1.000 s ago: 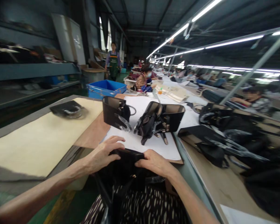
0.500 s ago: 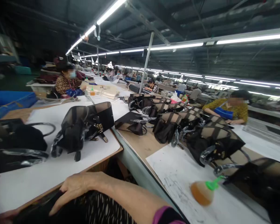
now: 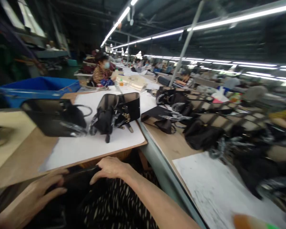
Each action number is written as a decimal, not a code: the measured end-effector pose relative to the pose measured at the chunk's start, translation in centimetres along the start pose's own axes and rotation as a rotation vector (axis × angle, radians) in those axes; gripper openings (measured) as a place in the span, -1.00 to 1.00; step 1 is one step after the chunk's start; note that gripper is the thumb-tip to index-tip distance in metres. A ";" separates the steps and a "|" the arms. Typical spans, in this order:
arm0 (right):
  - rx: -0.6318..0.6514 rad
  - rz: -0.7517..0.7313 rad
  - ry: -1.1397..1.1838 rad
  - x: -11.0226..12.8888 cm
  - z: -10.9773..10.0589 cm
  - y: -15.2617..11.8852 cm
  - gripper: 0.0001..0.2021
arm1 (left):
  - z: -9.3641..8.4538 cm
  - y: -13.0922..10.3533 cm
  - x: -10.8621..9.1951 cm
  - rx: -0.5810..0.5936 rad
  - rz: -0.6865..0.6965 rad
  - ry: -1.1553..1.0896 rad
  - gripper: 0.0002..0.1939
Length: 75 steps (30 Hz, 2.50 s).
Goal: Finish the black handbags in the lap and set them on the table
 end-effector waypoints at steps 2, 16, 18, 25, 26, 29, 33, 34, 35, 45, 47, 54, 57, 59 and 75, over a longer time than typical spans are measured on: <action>-0.142 0.001 -0.008 0.3 0.1 -0.5 -0.66 | -0.3 -0.3 -1.5 0.099 -0.028 0.010 -0.85; -0.465 -0.009 0.179 1.0 0.0 -1.1 -0.65 | -1.0 -0.1 -1.2 0.079 -0.032 -0.071 -0.89; -0.502 -0.049 0.173 1.4 0.1 -0.8 -0.58 | -1.1 0.2 -1.1 0.069 -0.055 -0.070 -0.91; -0.580 -0.097 0.084 2.0 0.6 -0.5 -0.63 | -1.0 0.3 -0.3 0.081 -0.119 -0.117 -0.87; -0.604 -0.105 0.064 2.2 0.5 -0.6 -0.58 | -0.9 0.2 -0.3 0.084 -0.110 -0.124 -0.87; -0.627 -0.153 0.083 3.0 0.4 -1.0 -0.62 | -0.9 0.1 -0.4 0.077 -0.067 -0.146 -0.89; -0.566 -0.216 0.147 4.0 0.9 -0.9 -0.79 | -1.0 -0.1 -0.7 0.085 -0.033 -0.160 -0.90; -0.559 -0.227 0.145 4.2 1.1 -0.8 -0.78 | -1.0 -0.1 -0.9 0.092 -0.022 -0.161 -0.91; -0.560 -0.233 0.140 4.4 1.1 -0.7 -0.76 | -1.0 -0.2 -1.0 0.098 -0.009 -0.162 -0.91; -0.553 -0.272 -0.039 4.7 1.5 0.1 -0.77 | -0.9 -0.5 -1.3 0.107 0.037 -0.161 -0.93; -0.553 -0.282 -0.092 4.7 1.7 0.1 -0.78 | -0.9 -0.4 -1.2 0.099 0.035 -0.162 -0.93; -0.566 -0.316 -0.265 5.4 1.6 0.1 -0.79 | -0.8 -0.4 -1.0 0.090 0.030 -0.151 -0.93; -0.520 -0.350 -0.336 5.8 1.6 0.5 -0.84 | -0.6 -0.2 -1.1 0.101 0.010 -0.148 -0.92; -0.478 -0.346 -0.321 5.9 1.6 0.9 -0.85 | -0.5 0.0 -1.0 0.085 -0.017 -0.143 -0.89; -0.666 -0.060 0.192 1.4 0.4 -1.0 -0.72 | -0.9 1.2 0.5 -0.024 -0.170 -0.179 -0.85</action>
Point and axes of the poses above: each hand's wrist, its own y-axis towards the middle knuckle, its own z-axis out of the palm, x = y × z, the point moved 7 cm from there along y, towards the middle knuckle, and after that the axes turned 3 degrees about -z, right-handed, at the moved point
